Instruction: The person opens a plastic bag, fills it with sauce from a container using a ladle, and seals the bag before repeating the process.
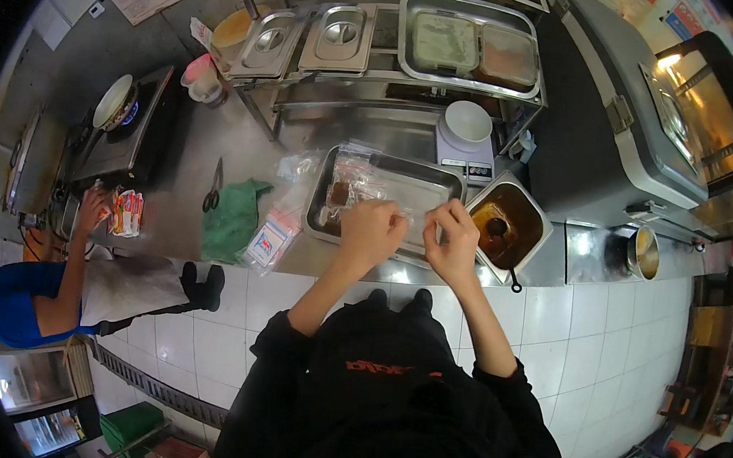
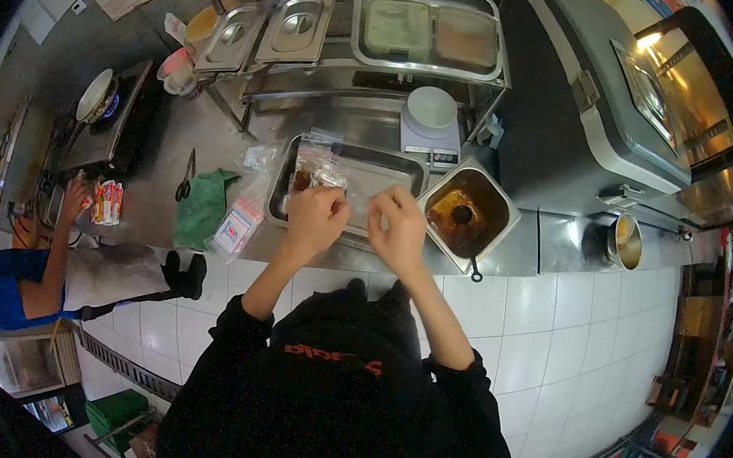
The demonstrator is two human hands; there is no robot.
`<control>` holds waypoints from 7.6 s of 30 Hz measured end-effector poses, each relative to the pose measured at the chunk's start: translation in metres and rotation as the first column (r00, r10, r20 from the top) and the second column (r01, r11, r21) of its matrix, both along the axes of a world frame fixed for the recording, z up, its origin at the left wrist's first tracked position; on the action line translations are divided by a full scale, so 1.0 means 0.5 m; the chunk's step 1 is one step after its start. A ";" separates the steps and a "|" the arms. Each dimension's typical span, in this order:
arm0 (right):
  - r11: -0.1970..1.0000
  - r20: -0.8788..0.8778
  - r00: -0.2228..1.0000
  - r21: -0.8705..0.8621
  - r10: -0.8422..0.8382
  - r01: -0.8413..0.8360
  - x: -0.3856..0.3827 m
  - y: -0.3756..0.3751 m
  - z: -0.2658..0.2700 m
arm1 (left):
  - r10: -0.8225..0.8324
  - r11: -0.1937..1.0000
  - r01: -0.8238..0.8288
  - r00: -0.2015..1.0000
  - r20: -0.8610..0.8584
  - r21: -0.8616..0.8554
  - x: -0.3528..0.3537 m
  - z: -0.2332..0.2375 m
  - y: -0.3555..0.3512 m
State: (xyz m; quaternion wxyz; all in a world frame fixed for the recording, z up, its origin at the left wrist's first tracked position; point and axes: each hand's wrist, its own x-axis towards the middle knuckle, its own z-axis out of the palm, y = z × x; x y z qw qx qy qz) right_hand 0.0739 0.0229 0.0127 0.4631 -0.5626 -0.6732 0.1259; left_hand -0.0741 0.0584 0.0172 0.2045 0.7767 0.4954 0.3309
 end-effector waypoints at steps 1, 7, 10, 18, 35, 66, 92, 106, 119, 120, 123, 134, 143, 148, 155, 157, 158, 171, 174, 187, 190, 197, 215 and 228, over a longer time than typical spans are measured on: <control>1.000 -0.001 1.000 0.000 -0.003 0.003 0.008 -0.002 0.023 | 0.008 0.999 -0.010 0.999 -0.035 -0.052 0.005 0.011 -0.001; 0.921 0.182 0.906 0.007 0.381 -0.389 0.079 0.005 0.057 | -0.103 0.959 0.141 0.982 0.159 -0.246 0.023 0.041 0.046; 0.982 -0.020 0.982 -0.013 0.189 -0.189 0.111 0.016 0.042 | -0.303 0.952 0.253 0.845 0.440 0.171 0.088 0.037 0.017; 0.971 -0.618 0.780 -0.230 -0.094 -0.066 0.180 0.013 0.062 | -0.139 0.990 0.125 0.860 0.491 0.062 0.123 0.030 -0.014; 0.918 -0.253 0.931 -0.232 0.262 -0.322 0.234 -0.004 0.097 | -0.316 0.066 0.842 0.526 0.789 -0.535 0.185 -0.011 0.102; 0.811 0.582 0.811 -0.446 -0.059 0.378 0.389 -0.103 -0.055 | -0.195 0.561 0.663 0.688 0.699 -0.496 0.232 -0.143 0.062; 0.993 0.605 0.794 -0.112 0.050 0.023 0.416 -0.126 -0.107 | -0.477 0.718 0.512 0.855 0.201 -0.471 0.257 -0.018 0.084; 0.991 0.660 0.742 -0.121 0.119 -0.051 0.460 -0.103 -0.111 | -0.503 0.744 0.535 0.843 0.191 -0.400 0.259 -0.025 0.093; 0.997 0.655 0.755 0.076 -0.042 -0.010 0.454 -0.052 -0.087 | -0.488 0.743 0.527 0.848 0.204 -0.413 0.265 -0.023 0.082; 0.997 0.656 0.754 0.075 -0.043 -0.008 0.455 -0.055 -0.088 | -0.500 0.741 0.547 0.837 0.223 -0.389 0.265 -0.025 0.083; 0.983 0.734 0.657 -0.173 0.169 -0.060 0.456 -0.074 -0.097 | -0.509 0.753 0.551 0.834 0.212 -0.360 0.261 -0.028 0.090; 0.996 0.716 0.697 -0.080 0.036 0.031 0.458 -0.087 -0.111 | -0.503 0.733 0.565 0.825 0.257 -0.379 0.264 -0.018 0.086; 0.989 0.743 0.669 -0.074 -0.032 0.129 0.450 -0.073 -0.091 | -0.503 0.741 0.551 0.834 0.226 -0.385 0.263 -0.022 0.091; 0.985 0.665 0.727 0.099 -0.171 0.141 0.440 -0.056 -0.082 | -0.496 0.729 0.552 0.834 0.244 -0.406 0.265 -0.033 0.088; 0.967 0.735 0.672 -0.226 0.089 0.119 0.437 -0.065 -0.082 | -0.500 0.759 0.554 0.833 0.238 -0.343 0.258 -0.049 0.098; 0.984 0.661 0.734 0.043 -0.159 0.174 0.426 -0.042 -0.078 | -0.509 0.756 0.559 0.829 0.231 -0.342 0.262 -0.041 0.094; 0.983 0.657 0.736 0.043 -0.164 0.180 0.427 -0.044 -0.080 | -0.495 0.768 0.540 0.842 0.216 -0.344 0.265 -0.033 0.091; 0.946 0.778 0.624 -0.250 0.069 0.208 0.452 -0.056 -0.088 | -0.443 0.791 0.485 0.875 0.197 -0.374 0.264 -0.040 0.092; 0.984 0.704 0.703 -0.033 -0.099 0.173 0.460 -0.051 -0.080 | -0.433 0.787 0.486 0.874 0.220 -0.380 0.264 -0.043 0.092; 0.990 0.744 0.655 0.064 -0.129 0.123 0.460 -0.043 -0.104 | -0.408 0.819 0.448 0.894 0.185 -0.359 0.269 -0.048 0.086; 0.991 0.757 0.643 0.040 -0.114 0.129 0.468 -0.050 -0.102 | -0.386 0.831 0.421 0.907 0.169 -0.364 0.269 -0.047 0.086; 0.971 0.762 0.628 0.005 -0.158 0.238 0.447 -0.039 -0.094 | -0.416 0.842 0.460 0.886 0.205 -0.281 0.275 -0.042 0.082; 0.808 0.387 0.921 -0.524 -0.056 0.269 0.474 -0.035 -0.163 | -0.373 0.851 0.445 0.886 0.276 -0.279 0.288 -0.047 0.048; 0.690 -0.577 0.762 -0.680 -0.293 -0.249 0.434 -0.032 -0.171 | -0.305 0.890 0.387 0.899 0.315 -0.242 0.293 -0.077 0.029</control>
